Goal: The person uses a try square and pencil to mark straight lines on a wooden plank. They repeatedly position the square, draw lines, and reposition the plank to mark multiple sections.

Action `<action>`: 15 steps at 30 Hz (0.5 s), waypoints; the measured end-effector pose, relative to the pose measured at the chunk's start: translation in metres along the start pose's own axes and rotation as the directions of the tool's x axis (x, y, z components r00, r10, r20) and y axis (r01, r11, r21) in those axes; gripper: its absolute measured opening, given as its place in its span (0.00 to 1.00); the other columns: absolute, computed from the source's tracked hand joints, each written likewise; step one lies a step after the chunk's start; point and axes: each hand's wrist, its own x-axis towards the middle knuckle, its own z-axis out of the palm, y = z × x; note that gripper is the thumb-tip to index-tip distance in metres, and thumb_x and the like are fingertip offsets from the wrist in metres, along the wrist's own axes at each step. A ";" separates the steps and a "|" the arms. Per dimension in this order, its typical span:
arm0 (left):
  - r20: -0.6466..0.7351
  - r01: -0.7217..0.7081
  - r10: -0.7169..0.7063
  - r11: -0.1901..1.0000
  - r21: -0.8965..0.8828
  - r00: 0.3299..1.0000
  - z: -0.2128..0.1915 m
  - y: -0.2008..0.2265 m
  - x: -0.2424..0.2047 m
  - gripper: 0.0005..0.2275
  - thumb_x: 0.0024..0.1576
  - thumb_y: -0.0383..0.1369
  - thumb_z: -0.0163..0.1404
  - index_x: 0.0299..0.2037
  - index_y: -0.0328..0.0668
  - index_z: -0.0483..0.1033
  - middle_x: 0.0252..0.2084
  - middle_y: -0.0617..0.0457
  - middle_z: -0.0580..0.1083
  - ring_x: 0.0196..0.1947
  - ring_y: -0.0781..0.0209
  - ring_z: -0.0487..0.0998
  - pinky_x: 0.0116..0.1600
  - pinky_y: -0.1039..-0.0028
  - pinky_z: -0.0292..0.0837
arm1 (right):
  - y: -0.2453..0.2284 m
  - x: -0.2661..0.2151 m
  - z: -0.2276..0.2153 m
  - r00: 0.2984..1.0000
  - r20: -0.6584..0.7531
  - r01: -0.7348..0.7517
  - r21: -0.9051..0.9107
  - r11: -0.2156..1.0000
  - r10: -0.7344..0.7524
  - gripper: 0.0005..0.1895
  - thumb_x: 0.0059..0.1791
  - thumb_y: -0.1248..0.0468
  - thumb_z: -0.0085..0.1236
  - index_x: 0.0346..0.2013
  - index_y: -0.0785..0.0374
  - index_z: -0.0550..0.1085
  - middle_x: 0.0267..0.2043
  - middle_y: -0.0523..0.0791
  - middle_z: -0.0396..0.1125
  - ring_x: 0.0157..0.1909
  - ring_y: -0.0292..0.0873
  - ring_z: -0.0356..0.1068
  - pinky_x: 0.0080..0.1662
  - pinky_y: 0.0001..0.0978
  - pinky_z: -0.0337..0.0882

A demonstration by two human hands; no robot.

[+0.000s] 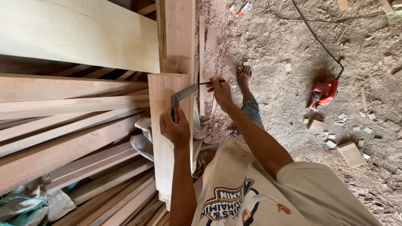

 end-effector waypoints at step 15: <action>-0.016 -0.030 0.028 0.996 -0.085 0.999 0.016 -0.009 0.002 0.09 0.63 0.27 0.59 0.48 0.30 0.74 0.42 0.42 0.74 0.40 0.47 0.76 0.41 0.61 0.73 | 0.002 -0.043 -0.072 0.967 -0.224 -0.084 0.152 0.985 0.117 0.18 0.59 0.56 0.45 0.49 0.68 0.73 0.34 0.46 0.74 0.28 0.34 0.72 0.26 0.26 0.66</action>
